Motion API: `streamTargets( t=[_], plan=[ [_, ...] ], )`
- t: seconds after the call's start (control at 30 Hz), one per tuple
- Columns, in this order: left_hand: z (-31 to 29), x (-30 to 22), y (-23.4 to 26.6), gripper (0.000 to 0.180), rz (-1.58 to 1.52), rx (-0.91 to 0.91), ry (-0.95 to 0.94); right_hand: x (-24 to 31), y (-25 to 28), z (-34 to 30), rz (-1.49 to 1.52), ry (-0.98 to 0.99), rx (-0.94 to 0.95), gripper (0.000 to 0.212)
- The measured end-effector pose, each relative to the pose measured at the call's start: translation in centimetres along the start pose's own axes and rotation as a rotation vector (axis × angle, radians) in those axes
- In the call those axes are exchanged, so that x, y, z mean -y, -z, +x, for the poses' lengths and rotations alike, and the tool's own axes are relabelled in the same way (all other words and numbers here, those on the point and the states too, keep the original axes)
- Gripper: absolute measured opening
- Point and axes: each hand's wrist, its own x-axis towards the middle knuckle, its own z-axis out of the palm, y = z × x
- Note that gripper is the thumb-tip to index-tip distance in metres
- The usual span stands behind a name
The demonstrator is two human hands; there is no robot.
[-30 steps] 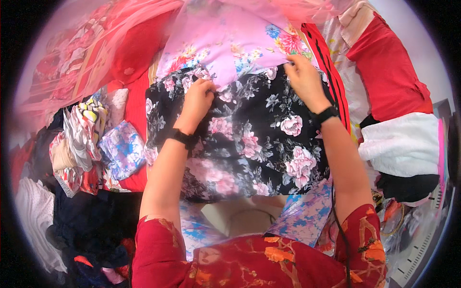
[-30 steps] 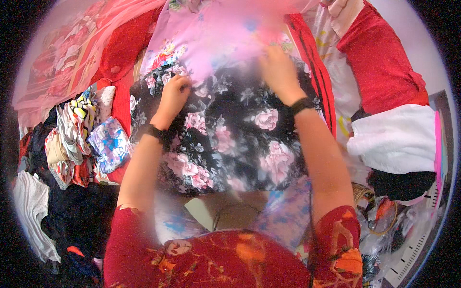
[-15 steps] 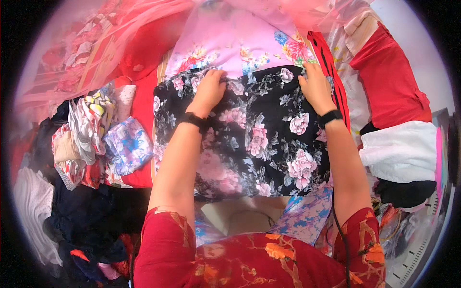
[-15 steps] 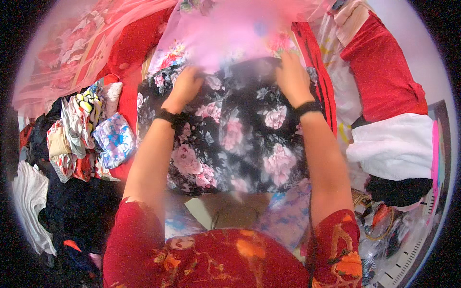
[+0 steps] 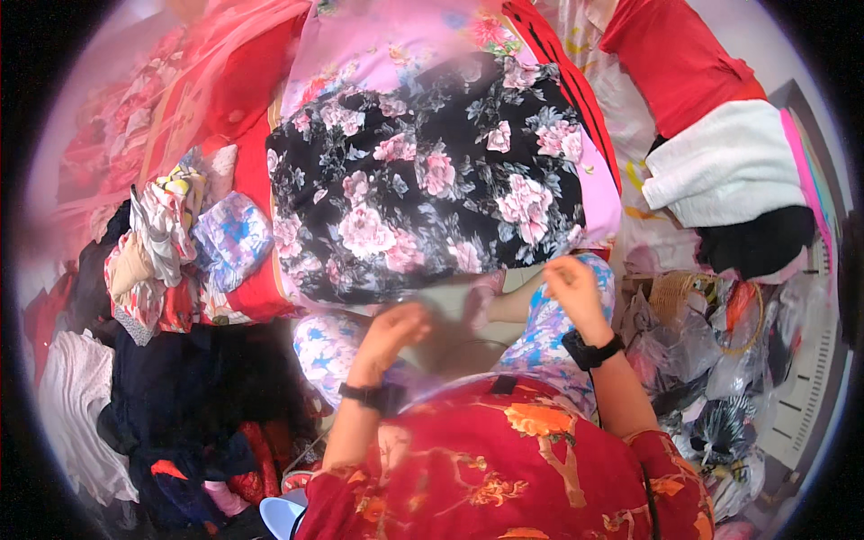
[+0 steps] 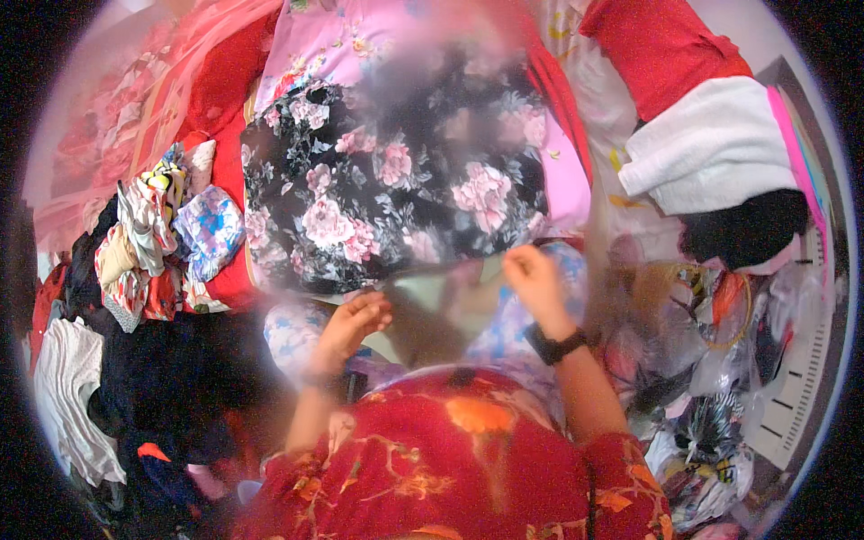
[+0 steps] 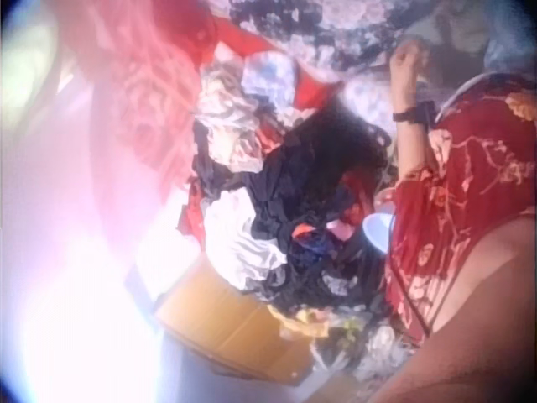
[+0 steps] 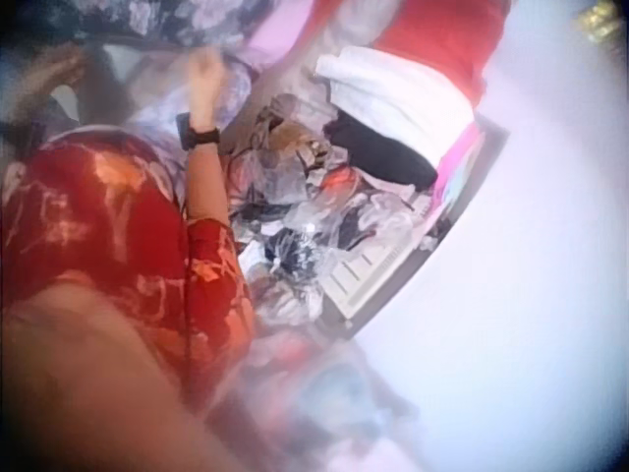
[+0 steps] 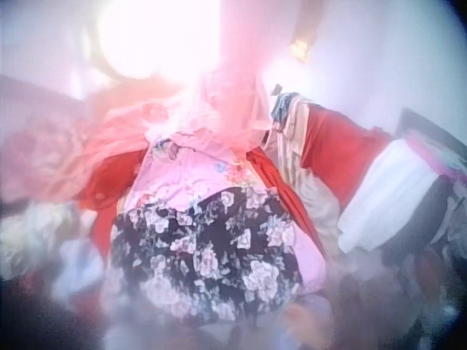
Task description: The person folds items of clothing, including floral garments and patterned shorts, by hand while sitting on a bed. They smooth out each piece and fold it into a smaller rectangular shape.
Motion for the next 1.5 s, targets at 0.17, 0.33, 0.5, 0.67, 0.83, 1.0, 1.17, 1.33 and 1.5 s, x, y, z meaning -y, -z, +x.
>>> streamTargets(
  t=[0.17,0.33,0.5,0.67,0.83,1.0,1.17,1.33,1.5],
  plan=[
    [2.9,0.4,1.1,0.022,-0.635,-0.163,-0.129,0.2,-3.7,-0.1,0.432,-0.343,0.04,0.026],
    [4.3,0.7,0.2,0.029,-0.752,-0.165,-0.18,-3.1,-4.4,2.3,0.891,-0.467,-0.239,0.025],
    [3.0,3.0,2.9,0.043,-0.315,-0.16,-0.416,-0.7,-3.9,1.4,0.862,-0.461,-0.036,0.018],
    [0.0,0.1,-0.9,0.024,-0.683,-0.053,-0.308,1.1,-2.6,0.2,0.746,-0.371,-0.075,0.015],
    [-0.4,-4.5,-1.2,0.015,-0.819,0.157,-0.475,3.4,-2.8,0.9,0.757,-0.232,-0.013,0.044],
    [0.8,-6.9,-0.6,0.013,-0.864,0.1,-0.475,3.6,-4.2,1.4,0.647,-0.233,-0.044,0.057],
    [0.7,-5.9,-0.2,0.012,-0.821,0.062,-0.462,3.4,-5.1,0.5,0.534,-0.245,-0.102,0.06],
    [-0.1,-7.5,-2.5,0.011,-0.772,0.181,-0.484,2.2,-6.3,0.0,0.338,-0.203,-0.017,0.031],
    [1.2,-6.0,-1.6,0.018,-0.751,0.094,-0.494,2.2,-9.7,-0.6,0.136,-0.342,0.308,0.018]
  ],
)
